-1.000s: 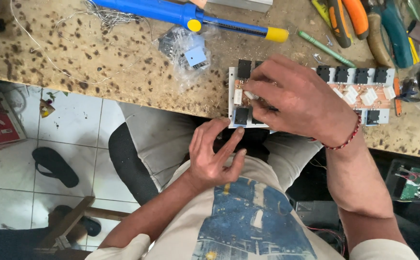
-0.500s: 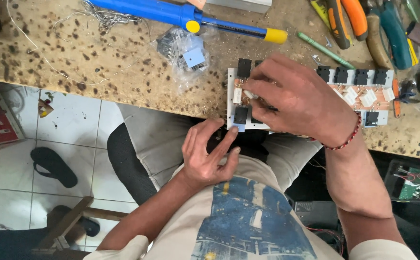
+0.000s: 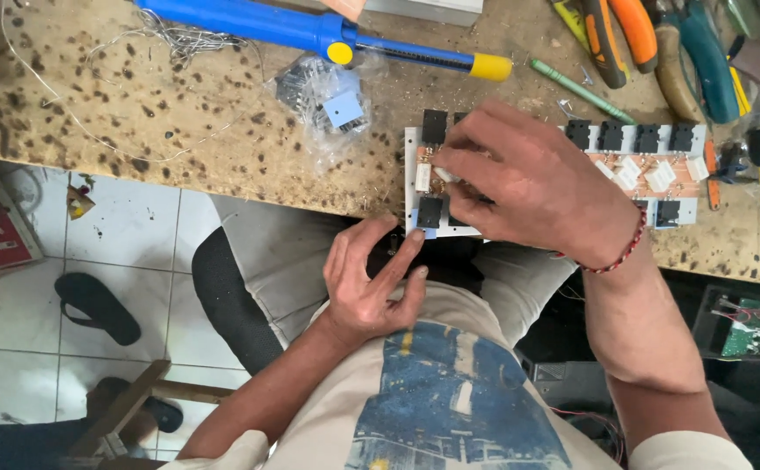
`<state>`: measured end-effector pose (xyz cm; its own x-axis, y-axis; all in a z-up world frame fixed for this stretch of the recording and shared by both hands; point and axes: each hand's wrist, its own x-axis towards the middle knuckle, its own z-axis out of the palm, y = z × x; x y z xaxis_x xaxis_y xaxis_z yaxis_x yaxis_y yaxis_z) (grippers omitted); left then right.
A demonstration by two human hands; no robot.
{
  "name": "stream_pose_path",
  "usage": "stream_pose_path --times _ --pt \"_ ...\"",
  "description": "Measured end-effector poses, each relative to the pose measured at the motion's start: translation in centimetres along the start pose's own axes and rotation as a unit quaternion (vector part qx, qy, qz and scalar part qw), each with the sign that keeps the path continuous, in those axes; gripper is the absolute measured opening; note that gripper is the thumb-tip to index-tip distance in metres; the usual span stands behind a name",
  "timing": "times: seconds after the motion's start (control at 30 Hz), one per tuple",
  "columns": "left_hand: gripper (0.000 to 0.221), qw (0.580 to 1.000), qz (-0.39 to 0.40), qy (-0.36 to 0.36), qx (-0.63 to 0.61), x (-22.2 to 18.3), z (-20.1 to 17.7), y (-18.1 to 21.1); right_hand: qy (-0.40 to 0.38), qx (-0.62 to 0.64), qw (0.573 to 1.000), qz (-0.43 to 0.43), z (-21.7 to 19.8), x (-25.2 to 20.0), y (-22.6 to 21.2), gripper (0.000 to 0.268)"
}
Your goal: Assembling electronic components and transistors onto a heat sink strip using a screwdriver and screws.
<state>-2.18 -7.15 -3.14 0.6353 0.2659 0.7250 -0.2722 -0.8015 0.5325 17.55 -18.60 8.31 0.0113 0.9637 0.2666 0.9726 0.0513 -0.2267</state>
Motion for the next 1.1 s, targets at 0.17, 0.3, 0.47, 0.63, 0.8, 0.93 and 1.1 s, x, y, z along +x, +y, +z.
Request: stream_pose_path --times 0.17,0.3,0.47,0.63,0.8,0.93,1.1 --pt "0.03 1.0 -0.001 -0.006 0.001 0.1 -0.1 0.0 0.005 -0.007 1.0 0.003 0.1 0.1 -0.1 0.014" --pt "0.03 1.0 0.003 -0.006 0.0 -0.1 0.0 -0.2 0.013 0.008 1.0 0.006 0.2 0.0 -0.1 0.015" --pt "0.032 0.998 0.012 0.01 -0.055 -0.9 -0.1 -0.5 0.006 0.007 1.0 -0.003 0.1 0.1 -0.1 0.015" --pt "0.036 0.997 0.015 0.043 -0.06 -0.2 -0.3 -0.9 0.004 0.008 1.0 -0.005 0.4 -0.2 -0.2 0.016" --pt "0.051 0.999 0.014 0.035 -0.03 0.8 -0.1 -1.7 0.019 0.021 1.0 -0.003 0.2 0.1 -0.8 0.013" --pt "0.056 0.999 0.024 0.001 -0.042 2.0 -0.1 -2.1 0.03 0.033 0.999 0.015 0.4 -0.1 -0.9 0.017" --pt "0.062 0.999 0.021 -0.018 -0.044 1.9 0.4 -2.5 0.026 0.039 0.999 0.011 0.5 -0.2 -0.6 0.016"
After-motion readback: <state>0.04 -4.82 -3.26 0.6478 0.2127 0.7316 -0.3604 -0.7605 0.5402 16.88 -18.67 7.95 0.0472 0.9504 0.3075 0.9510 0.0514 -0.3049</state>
